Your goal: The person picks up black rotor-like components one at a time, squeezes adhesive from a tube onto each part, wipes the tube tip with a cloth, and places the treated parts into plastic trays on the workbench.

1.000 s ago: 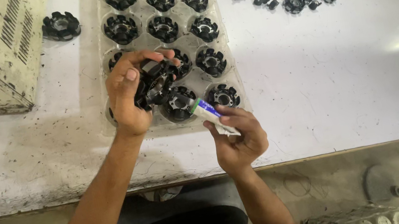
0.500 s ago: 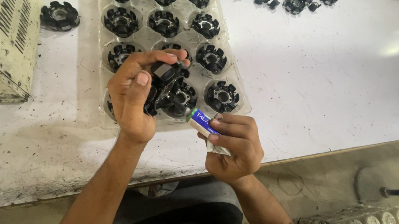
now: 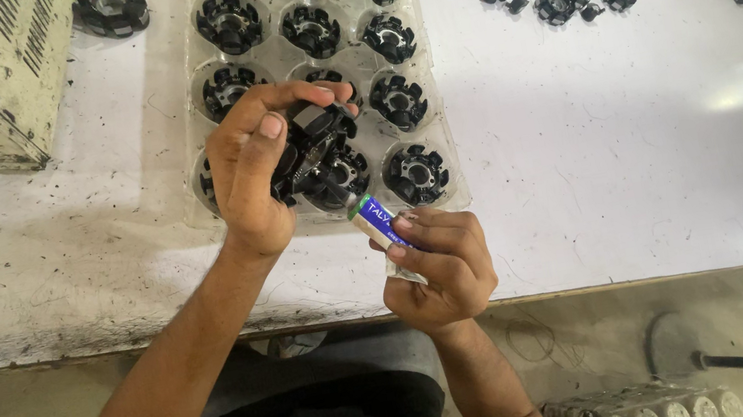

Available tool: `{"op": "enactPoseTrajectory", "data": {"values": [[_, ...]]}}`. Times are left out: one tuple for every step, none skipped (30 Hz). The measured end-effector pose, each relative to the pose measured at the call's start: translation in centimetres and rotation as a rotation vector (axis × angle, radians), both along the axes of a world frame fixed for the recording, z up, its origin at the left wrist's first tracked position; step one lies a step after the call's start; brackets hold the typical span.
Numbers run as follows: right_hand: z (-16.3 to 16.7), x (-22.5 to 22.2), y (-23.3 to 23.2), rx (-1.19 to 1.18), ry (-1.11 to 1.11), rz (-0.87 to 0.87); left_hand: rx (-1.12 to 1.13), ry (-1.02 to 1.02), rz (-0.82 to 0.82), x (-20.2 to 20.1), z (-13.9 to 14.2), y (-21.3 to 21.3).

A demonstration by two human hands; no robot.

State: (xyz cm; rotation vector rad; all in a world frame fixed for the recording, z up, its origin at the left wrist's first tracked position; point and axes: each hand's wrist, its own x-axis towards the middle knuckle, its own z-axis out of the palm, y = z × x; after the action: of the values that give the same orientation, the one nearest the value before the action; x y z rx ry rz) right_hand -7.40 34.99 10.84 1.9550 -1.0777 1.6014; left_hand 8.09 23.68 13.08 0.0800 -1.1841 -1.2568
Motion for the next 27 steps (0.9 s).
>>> {"op": "enactPoseTrajectory", "data": {"values": [[0.0, 0.0, 0.1, 0.002, 0.003, -0.001, 0.003, -0.003, -0.001, 0.0, 0.0, 0.0], [0.0, 0.0, 0.1, 0.004, 0.006, -0.002, 0.006, -0.006, -0.001, 0.1, -0.1, 0.1], [0.0, 0.0, 0.1, 0.01, 0.002, 0.0, 0.014, -0.001, -0.006, 0.1, -0.1, 0.1], [0.0, 0.0, 0.2, 0.016, -0.002, 0.003, 0.022, 0.005, -0.011, 0.1, -0.1, 0.1], [0.0, 0.0, 0.2, 0.023, -0.006, 0.005, 0.031, 0.01, -0.016, 0.1, -0.1, 0.1], [0.0, 0.0, 0.2, 0.024, -0.01, 0.008, 0.03, 0.007, -0.015, 0.1, -0.1, 0.0], [0.0, 0.1, 0.2, 0.023, -0.013, 0.011, 0.028, 0.005, -0.013, 0.0, 0.0, 0.0], [-0.1, 0.1, 0.2, 0.024, -0.016, 0.015, 0.028, 0.004, -0.011, 0.1, -0.1, 0.0], [-0.1, 0.1, 0.2, 0.023, -0.016, 0.018, 0.025, 0.002, -0.006, 0.1, -0.1, 0.0], [0.0, 0.1, 0.2, 0.023, -0.016, 0.02, 0.023, 0.0, -0.003, 0.2, -0.1, 0.0], [0.0, 0.1, 0.2, 0.022, -0.015, 0.022, 0.02, -0.002, 0.002, 0.2, -0.2, 0.0], [0.0, 0.1, 0.2, 0.02, -0.015, 0.021, 0.036, 0.007, -0.003, 0.2, -0.3, 0.1], [0.0, 0.1, 0.2, 0.019, -0.014, 0.019, 0.052, 0.015, -0.008, 0.2, -0.4, 0.1], [0.1, 0.2, 0.1, 0.017, -0.014, 0.018, 0.069, 0.023, -0.012, 0.1, -0.5, 0.2], [0.1, 0.2, 0.1, 0.014, -0.025, 0.022, 0.112, 0.051, -0.023, 0.0, -0.6, 0.3], [0.1, 0.3, 0.0, 0.012, -0.036, 0.028, 0.155, 0.08, -0.034, -0.2, -0.7, 0.3], [0.1, 0.4, 0.0, 0.012, -0.048, 0.032, 0.199, 0.107, -0.045, -0.3, -0.9, 0.4], [0.0, 0.5, -0.1, 0.02, -0.056, 0.03, 0.257, 0.185, -0.094, -0.4, -1.0, 0.5], [0.0, 0.5, 0.0, 0.026, -0.063, 0.029, 0.314, 0.264, -0.142, -0.6, -1.1, 0.5], [0.0, 0.6, -0.1, 0.031, -0.07, 0.027, 0.367, 0.343, -0.192, -0.7, -1.1, 0.5], [-0.1, 0.6, -0.1, 0.037, -0.078, 0.013, 0.405, 0.371, -0.214, -0.7, -1.2, 0.5], [-0.2, 0.5, -0.1, 0.048, -0.085, 0.0, 0.446, 0.4, -0.235, -0.7, -1.3, 0.6], [-0.3, 0.5, -0.1, 0.059, -0.094, -0.013, 0.488, 0.429, -0.254, -0.7, -1.4, 0.7], [-0.5, 0.5, -0.1, 0.056, -0.11, -0.021, 0.541, 0.449, -0.271, -0.7, -1.4, 0.9], [-0.7, 0.5, -0.2, 0.052, -0.127, -0.03, 0.593, 0.469, -0.288, -0.8, -1.5, 1.1], [-0.9, 0.4, -0.3, 0.048, -0.145, -0.039, 0.645, 0.488, -0.305, -0.9, -1.5, 1.3], [-1.0, 0.4, -0.3, 0.042, -0.173, -0.029, 0.673, 0.494, -0.32, -1.0, -1.6, 1.6]]}}
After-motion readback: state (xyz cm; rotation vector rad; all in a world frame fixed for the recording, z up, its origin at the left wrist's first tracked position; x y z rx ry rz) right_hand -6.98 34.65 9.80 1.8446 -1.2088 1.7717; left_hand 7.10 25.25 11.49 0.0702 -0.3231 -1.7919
